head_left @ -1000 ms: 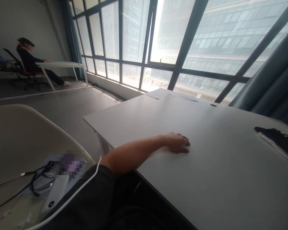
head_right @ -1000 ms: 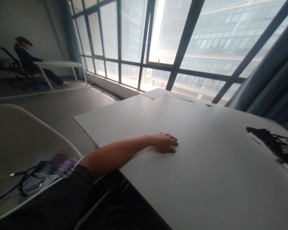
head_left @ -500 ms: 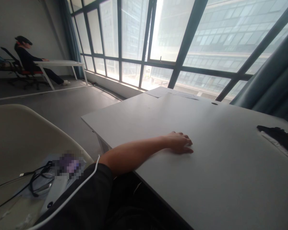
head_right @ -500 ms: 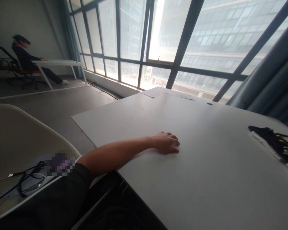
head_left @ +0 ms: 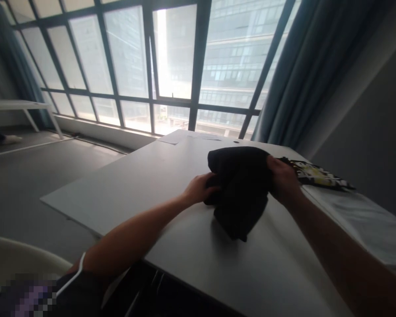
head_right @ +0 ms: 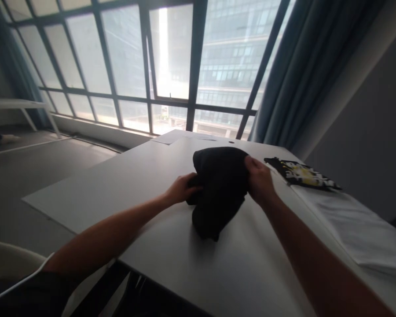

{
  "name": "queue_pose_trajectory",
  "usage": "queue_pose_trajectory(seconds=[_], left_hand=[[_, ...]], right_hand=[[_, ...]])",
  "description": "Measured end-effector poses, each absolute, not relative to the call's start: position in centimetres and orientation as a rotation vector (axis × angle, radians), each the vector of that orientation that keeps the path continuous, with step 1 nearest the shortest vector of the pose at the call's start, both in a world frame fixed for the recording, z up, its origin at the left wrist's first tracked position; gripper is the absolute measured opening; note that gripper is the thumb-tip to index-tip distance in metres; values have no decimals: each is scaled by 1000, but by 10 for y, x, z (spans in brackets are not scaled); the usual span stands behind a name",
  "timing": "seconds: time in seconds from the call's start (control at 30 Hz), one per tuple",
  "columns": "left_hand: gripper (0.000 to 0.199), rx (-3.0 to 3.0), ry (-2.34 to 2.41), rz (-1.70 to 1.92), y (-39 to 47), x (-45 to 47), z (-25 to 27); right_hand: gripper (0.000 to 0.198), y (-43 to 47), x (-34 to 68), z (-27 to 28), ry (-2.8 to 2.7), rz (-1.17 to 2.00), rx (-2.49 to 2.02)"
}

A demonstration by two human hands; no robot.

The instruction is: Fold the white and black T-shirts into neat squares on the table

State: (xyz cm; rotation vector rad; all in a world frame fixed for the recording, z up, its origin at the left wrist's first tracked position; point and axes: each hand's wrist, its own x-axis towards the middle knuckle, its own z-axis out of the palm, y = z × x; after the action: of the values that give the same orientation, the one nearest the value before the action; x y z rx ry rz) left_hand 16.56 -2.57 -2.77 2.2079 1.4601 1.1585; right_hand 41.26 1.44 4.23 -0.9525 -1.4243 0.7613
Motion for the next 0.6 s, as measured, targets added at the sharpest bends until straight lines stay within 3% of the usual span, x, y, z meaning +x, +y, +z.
queue_pose_trajectory(seconds=[0.13,0.3,0.5,0.6], left_hand=[[26,2406,1574,1279,-23,151,-8],[33,2509,1861,1427,-21,130,12],[29,2167,2002,1515,-18,117,19],[35,1831,1747,1618,-20,116,25]], right_hand=[[49,40,415,35,-1470,650,-1160],[44,53,442,24,-1785,413,-1273],[46,37,441,36,-1876,621,-1195],[48,26,446,49,-1982,882,-1115]])
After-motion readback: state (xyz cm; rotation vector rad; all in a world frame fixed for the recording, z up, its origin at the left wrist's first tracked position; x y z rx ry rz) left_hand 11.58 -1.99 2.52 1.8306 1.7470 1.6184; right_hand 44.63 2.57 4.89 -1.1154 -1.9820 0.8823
